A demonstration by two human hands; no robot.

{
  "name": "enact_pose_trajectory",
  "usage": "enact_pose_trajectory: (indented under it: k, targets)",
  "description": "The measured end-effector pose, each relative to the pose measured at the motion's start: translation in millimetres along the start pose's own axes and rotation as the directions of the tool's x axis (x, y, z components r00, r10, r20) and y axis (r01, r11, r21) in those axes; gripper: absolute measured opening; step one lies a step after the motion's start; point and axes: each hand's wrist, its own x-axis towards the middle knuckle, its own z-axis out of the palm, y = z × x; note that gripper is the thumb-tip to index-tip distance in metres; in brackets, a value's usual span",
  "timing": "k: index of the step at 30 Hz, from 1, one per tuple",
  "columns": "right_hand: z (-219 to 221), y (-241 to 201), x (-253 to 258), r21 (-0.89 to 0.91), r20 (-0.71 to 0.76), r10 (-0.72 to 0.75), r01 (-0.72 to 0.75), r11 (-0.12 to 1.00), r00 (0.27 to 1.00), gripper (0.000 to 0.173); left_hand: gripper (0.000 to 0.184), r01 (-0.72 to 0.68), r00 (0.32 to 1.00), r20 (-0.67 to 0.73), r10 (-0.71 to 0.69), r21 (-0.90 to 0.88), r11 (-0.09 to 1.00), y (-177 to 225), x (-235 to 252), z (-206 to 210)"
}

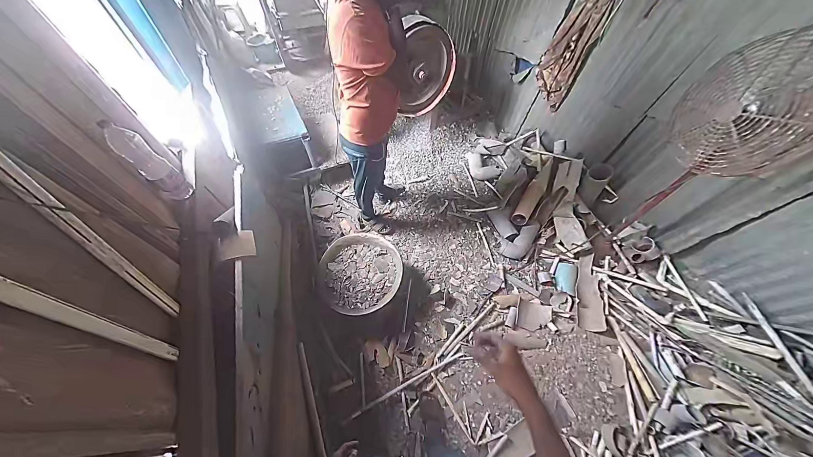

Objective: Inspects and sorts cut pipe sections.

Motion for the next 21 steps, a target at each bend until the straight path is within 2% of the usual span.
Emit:
enact_pose_trajectory:
  k: [2, 4, 6, 7, 9, 12, 14, 18, 21]
  targets:
    - [42.8, 89.9, -6.8, -0.047, 0.017, 0.258, -0.257, 0.965, 0.966, 0.036, 0.039, -0.001, 1.000, -0.031, 0.000, -0.035, 0.999, -0.6, -3.8, -5.0]
    - [75.9, 167.0, -24.5, -0.010, -0.002, 0.444, -0.444, 0.896, 0.896, 0.033, 0.039, -0.002, 0.998, -0.065, -0.003, -0.076, 0.997, -7.8, -2.2, -8.9]
    - [94.5, 221.1, -49.1, 0.063, -0.006, 0.616, -0.614, 0.787, 0.788, 0.035, 0.040, 0.024, 0.995, -0.095, -0.037, -0.137, 0.990, -21.1, -4.8, -8.8]
    - [97.2, 233.5, -59.9, 0.040, 0.000, 0.676, -0.676, 0.736, 0.737, 0.036, 0.040, 0.031, 0.992, -0.114, -0.050, -0.164, 0.986, -27.5, -7.9, -8.2]
    - [96.3, 242.5, -61.5, -0.055, 0.009, 0.719, -0.717, 0.694, 0.695, 0.039, 0.040, 0.023, 0.987, -0.154, -0.053, -0.188, 0.982, -29.1, -8.3, -11.6]
    - [98.2, 247.2, -32.3, -0.081, 0.009, 0.669, -0.666, 0.741, 0.743, 0.041, 0.039, -0.051, 0.962, -0.272, 0.008, -0.150, 0.987, -8.7, -8.9, -25.0]
    - [93.2, 229.9, -6.4, -0.135, 0.057, 0.655, -0.644, 0.753, 0.753, 0.043, 0.039, -0.048, 0.955, -0.296, -0.009, -0.186, 0.981, 4.7, -12.2, -27.6]
    - [88.0, 180.4, 93.5, -0.234, 0.178, 0.584, -0.542, 0.807, 0.792, 0.040, 0.040, -0.025, 0.962, -0.269, -0.039, -0.228, 0.973, 69.4, -4.7, -41.2]
    - [92.3, 176.5, 191.1, -0.311, 0.266, 0.495, -0.413, 0.856, 0.827, 0.037, 0.040, -0.100, 0.935, -0.353, 0.031, -0.180, 0.979, 98.0, 23.8, -24.8]
